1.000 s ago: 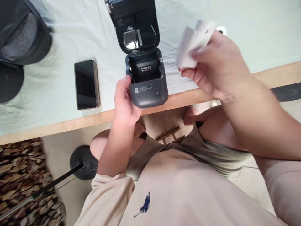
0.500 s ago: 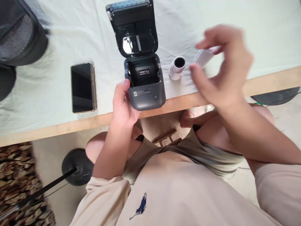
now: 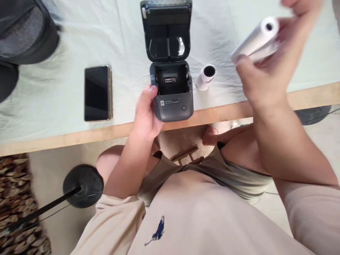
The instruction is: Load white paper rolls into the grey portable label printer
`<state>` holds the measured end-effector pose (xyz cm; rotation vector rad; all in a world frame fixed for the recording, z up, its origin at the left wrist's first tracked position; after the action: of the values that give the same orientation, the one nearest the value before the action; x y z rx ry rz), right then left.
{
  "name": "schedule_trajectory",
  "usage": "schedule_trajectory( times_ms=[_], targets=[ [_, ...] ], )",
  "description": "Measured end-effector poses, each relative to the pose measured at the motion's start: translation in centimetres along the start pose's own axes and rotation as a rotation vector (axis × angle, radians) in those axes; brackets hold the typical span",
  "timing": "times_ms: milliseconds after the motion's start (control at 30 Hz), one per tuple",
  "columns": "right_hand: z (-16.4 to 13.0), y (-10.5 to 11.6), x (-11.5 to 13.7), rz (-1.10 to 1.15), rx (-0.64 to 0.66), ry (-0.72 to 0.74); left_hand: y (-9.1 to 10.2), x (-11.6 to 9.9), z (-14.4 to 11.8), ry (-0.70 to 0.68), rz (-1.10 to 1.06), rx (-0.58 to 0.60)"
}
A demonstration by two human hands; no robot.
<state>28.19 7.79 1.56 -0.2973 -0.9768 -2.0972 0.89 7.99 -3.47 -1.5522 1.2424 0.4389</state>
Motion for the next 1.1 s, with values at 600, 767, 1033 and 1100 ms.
schedule_trajectory(
  times_ms=[600,767,1033,1100],
  targets=[
    [2.1,-6.3,10.6,-0.245,0.392,0.139,-0.8,0.1,-0.6,-0.079,0.015,0.014],
    [2.3,-5.6,10.7,-0.103,0.349,0.215,-1.0,0.0,-0.8,-0.095,0.014,0.013],
    [2.7,-5.6,11.0,-0.400,0.403,0.058,-0.9,0.3,-0.8,-0.111,0.053,0.004],
    [2.6,-6.3,11.0,-0.422,0.456,0.046,-0.9,0.2,-0.8,-0.112,0.061,-0.006]
  ],
)
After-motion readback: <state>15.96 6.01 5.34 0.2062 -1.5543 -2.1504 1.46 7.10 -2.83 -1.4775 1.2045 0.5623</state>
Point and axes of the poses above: each hand's wrist, its own z-axis towards the middle knuckle, its own y-axis out of the back of the hand, x = y × z, the point moved 7 cm from there along z, towards the middle knuckle, and after that the axes turned 12 degrees about y, right-handed, at the moved point
